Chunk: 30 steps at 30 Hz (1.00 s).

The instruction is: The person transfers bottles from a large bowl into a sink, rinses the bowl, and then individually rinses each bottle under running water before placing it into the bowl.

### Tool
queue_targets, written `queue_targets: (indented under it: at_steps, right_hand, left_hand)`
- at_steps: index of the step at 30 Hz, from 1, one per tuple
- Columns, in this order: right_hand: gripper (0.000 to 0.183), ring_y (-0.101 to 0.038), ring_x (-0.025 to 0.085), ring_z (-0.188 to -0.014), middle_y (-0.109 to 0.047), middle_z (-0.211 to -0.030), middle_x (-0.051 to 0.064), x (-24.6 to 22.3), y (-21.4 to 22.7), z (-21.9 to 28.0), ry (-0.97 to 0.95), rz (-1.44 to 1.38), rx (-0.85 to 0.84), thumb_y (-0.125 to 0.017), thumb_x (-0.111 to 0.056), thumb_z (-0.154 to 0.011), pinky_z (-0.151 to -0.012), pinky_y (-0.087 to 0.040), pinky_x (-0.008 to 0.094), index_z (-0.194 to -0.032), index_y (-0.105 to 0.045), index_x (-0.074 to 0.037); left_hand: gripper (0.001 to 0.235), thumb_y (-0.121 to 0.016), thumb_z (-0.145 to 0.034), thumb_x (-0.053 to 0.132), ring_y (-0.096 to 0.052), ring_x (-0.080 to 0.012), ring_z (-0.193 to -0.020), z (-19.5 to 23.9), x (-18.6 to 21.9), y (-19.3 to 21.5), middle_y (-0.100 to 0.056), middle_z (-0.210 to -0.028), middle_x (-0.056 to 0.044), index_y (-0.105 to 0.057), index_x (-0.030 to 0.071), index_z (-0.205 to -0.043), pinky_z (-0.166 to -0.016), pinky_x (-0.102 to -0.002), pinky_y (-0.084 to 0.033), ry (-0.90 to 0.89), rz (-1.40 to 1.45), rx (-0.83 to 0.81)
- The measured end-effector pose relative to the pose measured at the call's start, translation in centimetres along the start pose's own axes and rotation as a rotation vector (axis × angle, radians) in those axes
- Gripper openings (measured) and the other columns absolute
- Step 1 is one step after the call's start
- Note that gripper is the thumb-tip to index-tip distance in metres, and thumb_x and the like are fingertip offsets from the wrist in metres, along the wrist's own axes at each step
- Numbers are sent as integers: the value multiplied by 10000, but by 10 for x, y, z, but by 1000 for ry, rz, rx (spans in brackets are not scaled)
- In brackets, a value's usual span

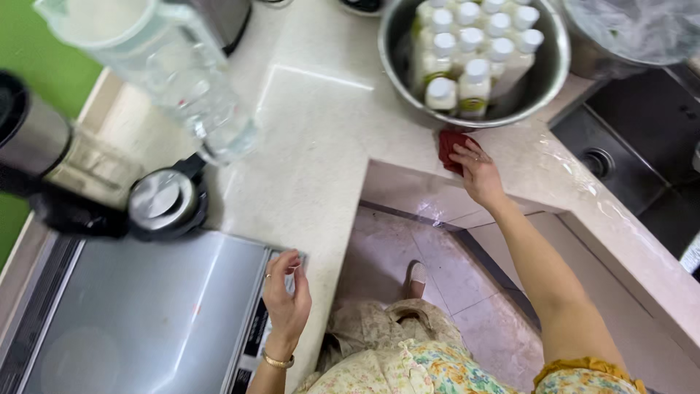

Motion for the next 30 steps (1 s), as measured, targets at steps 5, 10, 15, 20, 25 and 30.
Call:
queue_targets:
  at_steps: [5,10,15,20,25,30]
  right_hand:
    - [299,-536,409,-1396,-667,-1363,177,60,74,53,-87,112,193,-616,51,-896,-1218,-407,473,-1167,-723,-18]
    - [376,-438,474,-1393,-644,-1345,233,48,108,39,-266,-233,154,-746,-6,-825,-1107,-366,504,-1197,-707,27]
    - [409,-591,398,-1257,-571,-1374,212,17,204,-49,80,0,371,-750,-192,-943,-1060,-492,465,-1312,-610,-81]
    - [565,-612,404,-1083,-594,-1208,213,-4,212,-176,385,240,135,-782,-366,-866,-925,-498,485,-1309,-577,-82]
    - [459,-705,308,-735,-650,-929,108,-18,148,-215,558,280,-168,-761,-360,-816,-553,-551,422,-1193,-618,-140]
    - [386,-706,307,-737,-651,-899,76,-6,146,-217,597,229,-159,-744,-334,-847,-556,-540,417,-1088,-585,-78]
  left_hand:
    - [335,-611,-922,-50,-702,-239,-987,-55,90,-131,-654,-1200,-144,-603,26,-1248,-859,-339,-578,-102,193,-193]
    - [551,-735,-898,98,-551,-383,-1236,-124,184,-227,-490,-1429,-237,-534,38,-1408,-1014,-447,-484,-404,67,-137]
    - [636,-763,-918,350,-557,-398,-1152,-237,212,-292,-530,-1306,-245,-523,86,-1444,-953,-493,-481,-629,-252,-97]
    - [668,-750,-924,519,-638,-308,-932,-272,203,-338,-623,-999,-146,-558,123,-1426,-739,-419,-549,-703,-387,-400]
    - [580,-766,-858,486,-655,-298,-904,-260,231,-361,-635,-942,-112,-639,106,-1277,-678,-404,-548,-813,-303,-477]
    - [543,-758,-861,428,-677,-285,-855,-274,249,-376,-668,-926,-101,-631,70,-1249,-671,-400,-549,-809,-242,-576]
Point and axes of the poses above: each hand's wrist, its own z-axis away from the middle knuckle, its own y-axis out of the back of the hand, x = y × z, the point moved 8 cm from there along -z, towards the middle knuckle
